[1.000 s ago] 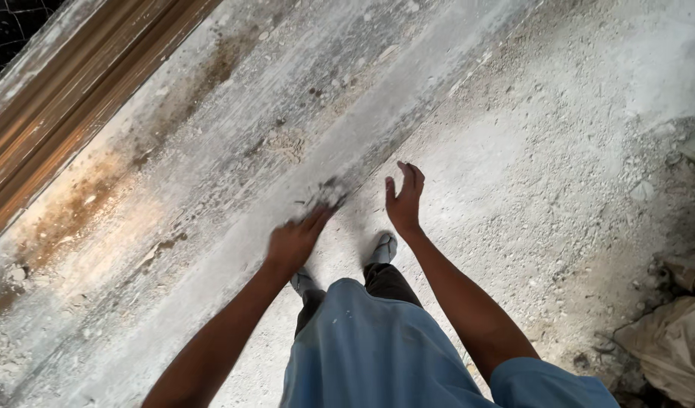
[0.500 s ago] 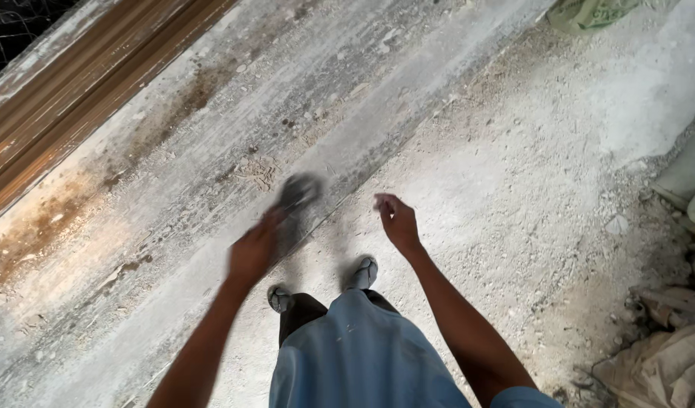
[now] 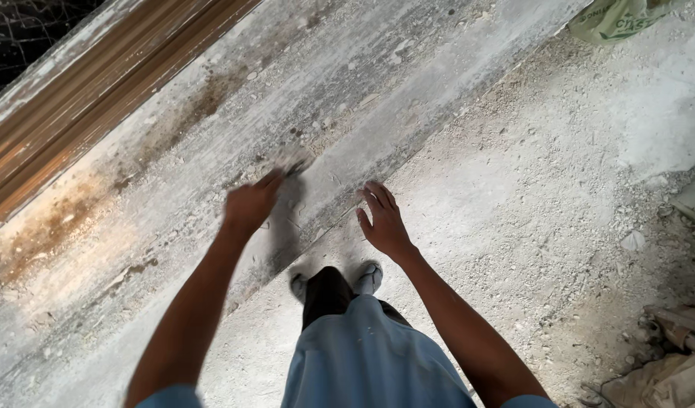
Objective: The person cleans a dusty workbench and long decorative molding pieces. They first scrape and wipe the workbench surface with a scraper and sponge, then place a green and a brown molding piece on the bench and brush them with a paintbrush.
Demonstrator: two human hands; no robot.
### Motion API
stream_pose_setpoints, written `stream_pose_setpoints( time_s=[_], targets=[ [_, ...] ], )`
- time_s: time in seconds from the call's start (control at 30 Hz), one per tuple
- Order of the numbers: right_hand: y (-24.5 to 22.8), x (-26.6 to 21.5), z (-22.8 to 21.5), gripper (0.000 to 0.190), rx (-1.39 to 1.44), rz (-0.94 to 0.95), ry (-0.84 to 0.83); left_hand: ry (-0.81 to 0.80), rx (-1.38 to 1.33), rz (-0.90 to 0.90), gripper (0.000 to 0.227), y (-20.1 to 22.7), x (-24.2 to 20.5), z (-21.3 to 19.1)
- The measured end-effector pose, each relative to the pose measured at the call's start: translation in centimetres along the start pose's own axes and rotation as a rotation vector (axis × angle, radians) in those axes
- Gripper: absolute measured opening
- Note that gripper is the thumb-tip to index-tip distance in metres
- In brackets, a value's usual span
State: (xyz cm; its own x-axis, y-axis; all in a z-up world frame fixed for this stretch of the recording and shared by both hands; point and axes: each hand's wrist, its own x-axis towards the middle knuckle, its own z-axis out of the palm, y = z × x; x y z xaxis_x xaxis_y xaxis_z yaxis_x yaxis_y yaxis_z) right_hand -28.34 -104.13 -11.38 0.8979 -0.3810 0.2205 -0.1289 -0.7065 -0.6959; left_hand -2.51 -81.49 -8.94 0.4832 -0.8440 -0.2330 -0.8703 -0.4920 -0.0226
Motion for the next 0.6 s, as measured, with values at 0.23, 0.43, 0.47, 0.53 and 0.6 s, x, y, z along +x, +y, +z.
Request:
stream_pose_setpoints(
  time_s=[0.23, 0.43, 0.47, 0.53, 0.6],
  targets=[
    [2.0, 2.6, -0.3, 0.051, -0.269, 0.042, -0.157, 0.228, -0.049, 0.076, 0.036, 10.0, 18.1, -5.2],
    [5.9, 5.6, -2.7, 0.053, -0.363, 0.138, -0.133, 0.134, -0.048, 0.129, 0.061, 9.3, 10.3, -8.1],
    [6.6, 6.1, -3.3, 0.054, -0.365, 0.159, -0.113, 0.071, -0.037, 0.112, 0.063, 8.6, 8.2, -8.5],
    [7.6, 7.3, -4.2, 0.056, -0.354, 0.161, -0.046, -0.023, -0.032, 0.095, 0.068, 7.3, 6.1, -8.8],
    [8.2, 8.4, -4.5, 0.056, -0.386, 0.166, -0.02, -0.081, -0.042, 0.101, 0.07, 6.6, 7.1, -8.5]
  ],
)
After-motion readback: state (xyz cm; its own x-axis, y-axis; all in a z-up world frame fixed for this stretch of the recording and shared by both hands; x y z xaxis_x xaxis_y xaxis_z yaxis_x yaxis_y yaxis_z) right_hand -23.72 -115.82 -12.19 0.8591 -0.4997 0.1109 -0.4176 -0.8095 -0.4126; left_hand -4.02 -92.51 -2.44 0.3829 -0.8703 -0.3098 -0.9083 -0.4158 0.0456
